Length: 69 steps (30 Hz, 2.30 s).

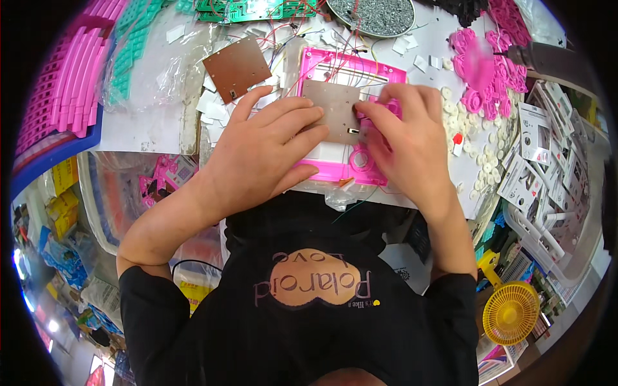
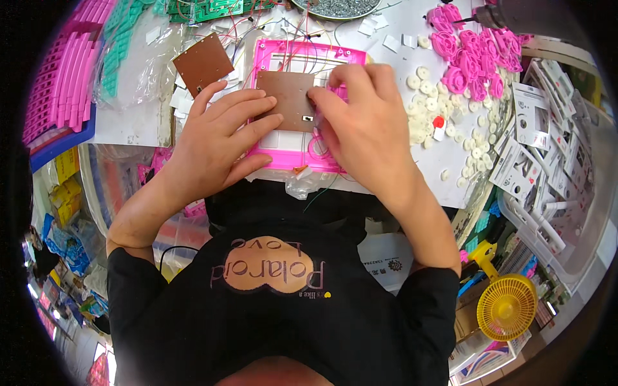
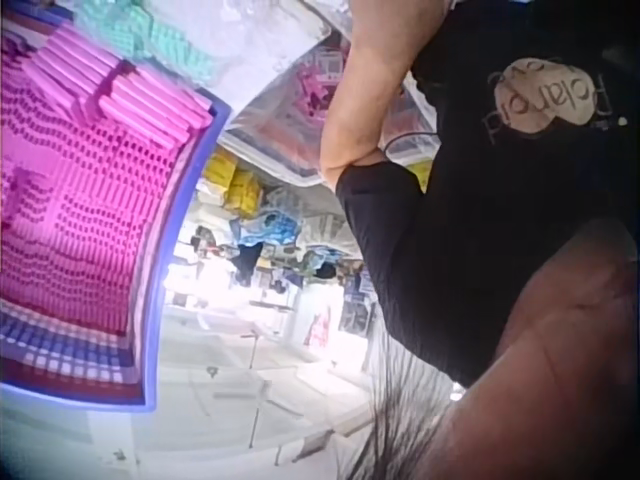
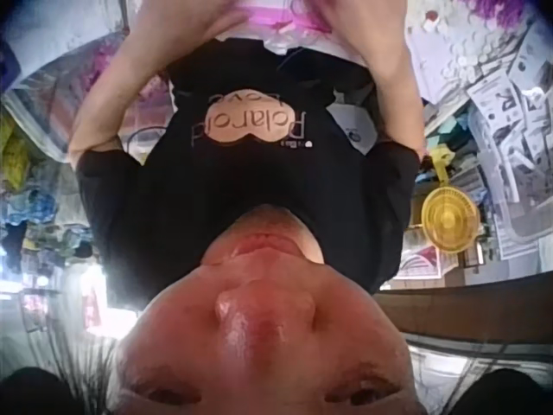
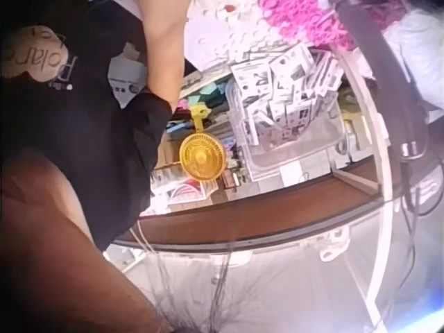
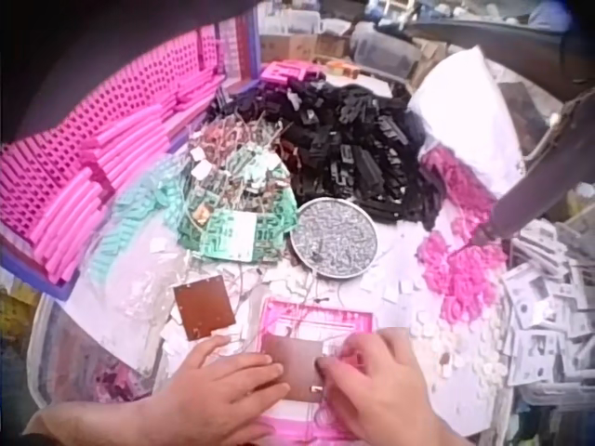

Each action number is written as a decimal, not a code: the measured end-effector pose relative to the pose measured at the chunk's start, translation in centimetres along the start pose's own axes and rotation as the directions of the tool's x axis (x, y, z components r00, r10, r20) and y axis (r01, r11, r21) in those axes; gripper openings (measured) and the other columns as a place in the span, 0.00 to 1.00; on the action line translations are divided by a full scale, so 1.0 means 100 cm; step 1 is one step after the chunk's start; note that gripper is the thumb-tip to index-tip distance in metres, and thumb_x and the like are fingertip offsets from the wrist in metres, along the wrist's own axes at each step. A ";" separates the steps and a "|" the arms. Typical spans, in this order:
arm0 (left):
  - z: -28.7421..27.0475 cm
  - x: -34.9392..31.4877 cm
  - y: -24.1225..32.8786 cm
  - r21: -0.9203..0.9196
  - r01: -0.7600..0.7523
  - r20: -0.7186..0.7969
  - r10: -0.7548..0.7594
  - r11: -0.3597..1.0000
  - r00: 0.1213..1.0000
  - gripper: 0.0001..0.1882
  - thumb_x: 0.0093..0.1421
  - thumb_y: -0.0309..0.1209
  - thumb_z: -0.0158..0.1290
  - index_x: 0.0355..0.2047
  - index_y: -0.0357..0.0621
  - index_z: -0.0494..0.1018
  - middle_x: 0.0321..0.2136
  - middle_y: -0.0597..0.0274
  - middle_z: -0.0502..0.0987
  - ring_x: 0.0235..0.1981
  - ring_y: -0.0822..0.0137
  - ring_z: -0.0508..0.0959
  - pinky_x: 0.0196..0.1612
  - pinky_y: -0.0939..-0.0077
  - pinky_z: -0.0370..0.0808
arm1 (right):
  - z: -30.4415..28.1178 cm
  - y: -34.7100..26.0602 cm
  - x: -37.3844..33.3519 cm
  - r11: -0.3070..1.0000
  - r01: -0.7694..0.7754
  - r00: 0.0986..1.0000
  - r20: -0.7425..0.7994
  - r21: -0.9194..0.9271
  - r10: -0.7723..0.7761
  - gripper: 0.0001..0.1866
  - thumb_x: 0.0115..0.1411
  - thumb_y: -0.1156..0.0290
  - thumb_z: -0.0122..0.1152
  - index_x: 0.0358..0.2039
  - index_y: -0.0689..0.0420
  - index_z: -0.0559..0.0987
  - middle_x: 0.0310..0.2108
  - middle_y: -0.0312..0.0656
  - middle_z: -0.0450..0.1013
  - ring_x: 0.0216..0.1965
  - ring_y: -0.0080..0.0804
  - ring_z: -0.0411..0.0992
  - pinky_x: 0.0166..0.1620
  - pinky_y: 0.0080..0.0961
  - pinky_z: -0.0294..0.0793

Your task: Assemble a toy calculator by inserting a circuit board and components and using a glue gun to secure parts.

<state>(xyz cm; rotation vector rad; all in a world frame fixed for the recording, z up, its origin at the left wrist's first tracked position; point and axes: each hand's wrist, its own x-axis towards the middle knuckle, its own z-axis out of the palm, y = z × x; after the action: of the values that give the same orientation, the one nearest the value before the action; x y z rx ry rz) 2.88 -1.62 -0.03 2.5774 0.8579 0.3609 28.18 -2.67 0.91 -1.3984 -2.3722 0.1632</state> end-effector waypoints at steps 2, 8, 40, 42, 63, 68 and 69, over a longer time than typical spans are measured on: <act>0.000 0.001 0.000 0.004 -0.001 -0.010 0.001 1.000 1.000 0.27 0.53 0.39 0.66 0.53 0.49 0.76 0.56 0.61 0.75 0.61 0.58 0.72 0.67 0.47 0.59 | 0.000 0.002 0.009 0.997 0.042 0.999 0.037 -0.064 -0.040 0.12 0.43 0.75 0.69 0.31 0.54 0.82 0.38 0.38 0.72 0.45 0.42 0.67 0.43 0.33 0.72; 0.004 -0.001 -0.001 -0.019 -0.001 -0.043 0.000 1.000 0.999 0.26 0.53 0.37 0.65 0.53 0.49 0.76 0.55 0.60 0.75 0.61 0.59 0.72 0.66 0.49 0.59 | -0.005 0.016 0.024 0.973 0.201 0.965 0.194 -0.115 -0.177 0.05 0.47 0.70 0.66 0.26 0.54 0.81 0.34 0.35 0.72 0.43 0.37 0.68 0.42 0.31 0.71; -0.026 0.195 -0.070 0.080 -0.092 -0.163 0.104 0.993 0.981 0.11 0.56 0.36 0.58 0.28 0.40 0.80 0.27 0.46 0.80 0.32 0.45 0.81 0.37 0.51 0.77 | -0.107 0.066 0.014 0.936 0.181 0.854 -0.521 0.303 0.004 0.16 0.51 0.83 0.67 0.43 0.63 0.81 0.42 0.45 0.78 0.37 0.36 0.76 0.44 0.34 0.76; -0.025 0.155 -0.052 -0.014 -0.198 -0.185 0.192 0.980 0.964 0.07 0.56 0.33 0.58 0.28 0.42 0.79 0.24 0.53 0.79 0.29 0.48 0.80 0.34 0.56 0.76 | -0.057 0.046 0.017 0.964 0.153 0.979 -0.169 0.216 -0.118 0.18 0.48 0.82 0.68 0.41 0.56 0.83 0.40 0.41 0.77 0.41 0.40 0.74 0.44 0.33 0.74; 0.001 0.037 -0.007 0.033 -0.125 -0.062 0.127 0.992 0.990 0.12 0.55 0.30 0.64 0.40 0.49 0.79 0.43 0.68 0.81 0.49 0.64 0.79 0.62 0.49 0.62 | -0.018 -0.003 -0.010 0.969 0.242 0.946 0.231 -0.043 -0.226 0.06 0.47 0.71 0.61 0.26 0.57 0.81 0.33 0.36 0.71 0.43 0.37 0.69 0.47 0.34 0.70; -0.008 0.038 -0.011 -0.051 -0.105 0.015 0.106 0.993 0.994 0.10 0.55 0.30 0.63 0.38 0.48 0.79 0.43 0.67 0.81 0.49 0.63 0.78 0.60 0.49 0.64 | -0.064 0.036 -0.016 0.915 0.084 0.984 0.111 0.396 -0.138 0.08 0.50 0.75 0.65 0.33 0.58 0.81 0.38 0.38 0.77 0.41 0.41 0.74 0.44 0.38 0.73; -0.018 0.051 -0.018 -0.193 -0.014 0.122 0.038 0.981 0.992 0.09 0.55 0.30 0.63 0.38 0.48 0.80 0.42 0.66 0.81 0.47 0.63 0.79 0.59 0.50 0.65 | -0.085 0.052 -0.019 0.922 0.104 0.992 -0.100 0.374 -0.072 0.08 0.55 0.72 0.62 0.36 0.59 0.80 0.42 0.43 0.76 0.44 0.43 0.73 0.46 0.39 0.74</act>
<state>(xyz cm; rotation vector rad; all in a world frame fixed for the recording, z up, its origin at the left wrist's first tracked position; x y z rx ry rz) 5.27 3.33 1.38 2.4067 0.7091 0.2710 36.46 -2.53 6.72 -1.0909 -2.1804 0.4995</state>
